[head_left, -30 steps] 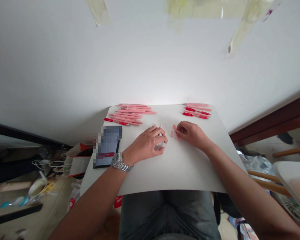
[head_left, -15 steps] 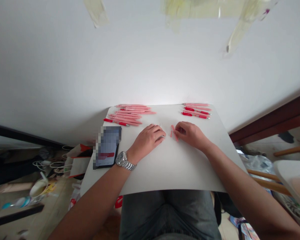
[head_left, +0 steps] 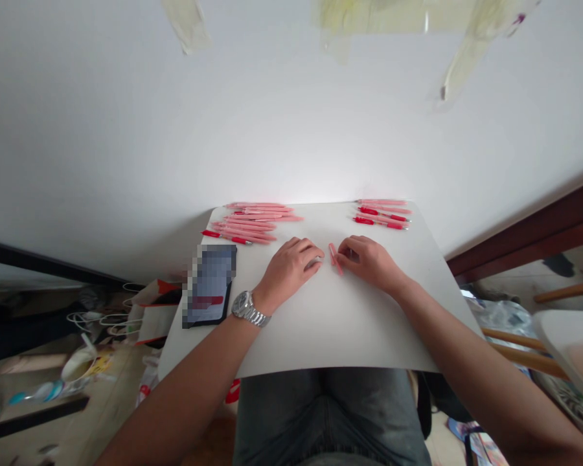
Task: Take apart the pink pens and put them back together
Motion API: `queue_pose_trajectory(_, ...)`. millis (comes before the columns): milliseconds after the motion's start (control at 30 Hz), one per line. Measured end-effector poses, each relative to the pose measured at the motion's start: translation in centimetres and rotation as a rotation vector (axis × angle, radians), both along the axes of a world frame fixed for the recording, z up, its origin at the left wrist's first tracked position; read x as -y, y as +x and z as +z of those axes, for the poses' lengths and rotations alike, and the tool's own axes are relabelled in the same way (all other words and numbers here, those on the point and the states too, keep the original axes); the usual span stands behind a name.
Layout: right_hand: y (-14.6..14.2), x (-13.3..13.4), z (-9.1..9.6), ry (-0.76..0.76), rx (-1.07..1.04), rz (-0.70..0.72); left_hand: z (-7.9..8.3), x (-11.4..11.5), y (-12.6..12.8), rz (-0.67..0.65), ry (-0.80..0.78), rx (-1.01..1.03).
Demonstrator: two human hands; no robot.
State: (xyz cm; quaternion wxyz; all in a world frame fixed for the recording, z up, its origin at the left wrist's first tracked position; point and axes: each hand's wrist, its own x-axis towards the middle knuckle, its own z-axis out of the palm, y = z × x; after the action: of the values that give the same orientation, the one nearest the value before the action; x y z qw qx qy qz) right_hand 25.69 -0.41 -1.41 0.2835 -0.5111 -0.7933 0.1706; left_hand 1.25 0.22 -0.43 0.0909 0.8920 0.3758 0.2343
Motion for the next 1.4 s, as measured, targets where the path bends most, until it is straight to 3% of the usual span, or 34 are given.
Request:
queue_pose_trajectory(200,-0.3,0.0,-0.3,0.009,0.001,0.006,0.7,0.2,-0.4,0.071,0.004,0.017)
queue_pose_trajectory(533,-0.4,-0.1,-0.5,0.047,0.012,-0.012,1.3,0.3,-2.0,0.375,-0.006,-0.018)
queue_pose_trajectory(900,0.1,-0.2,0.0,-0.006,-0.103,-0.043,2.0,0.3,-3.0,0.501,0.007,-0.169)
queue_pose_trajectory(1400,0.7,-1.0,0.2,-0.083,-0.222,-0.319,1.5,-0.2,-3.4,0.536,-0.028,-0.188)
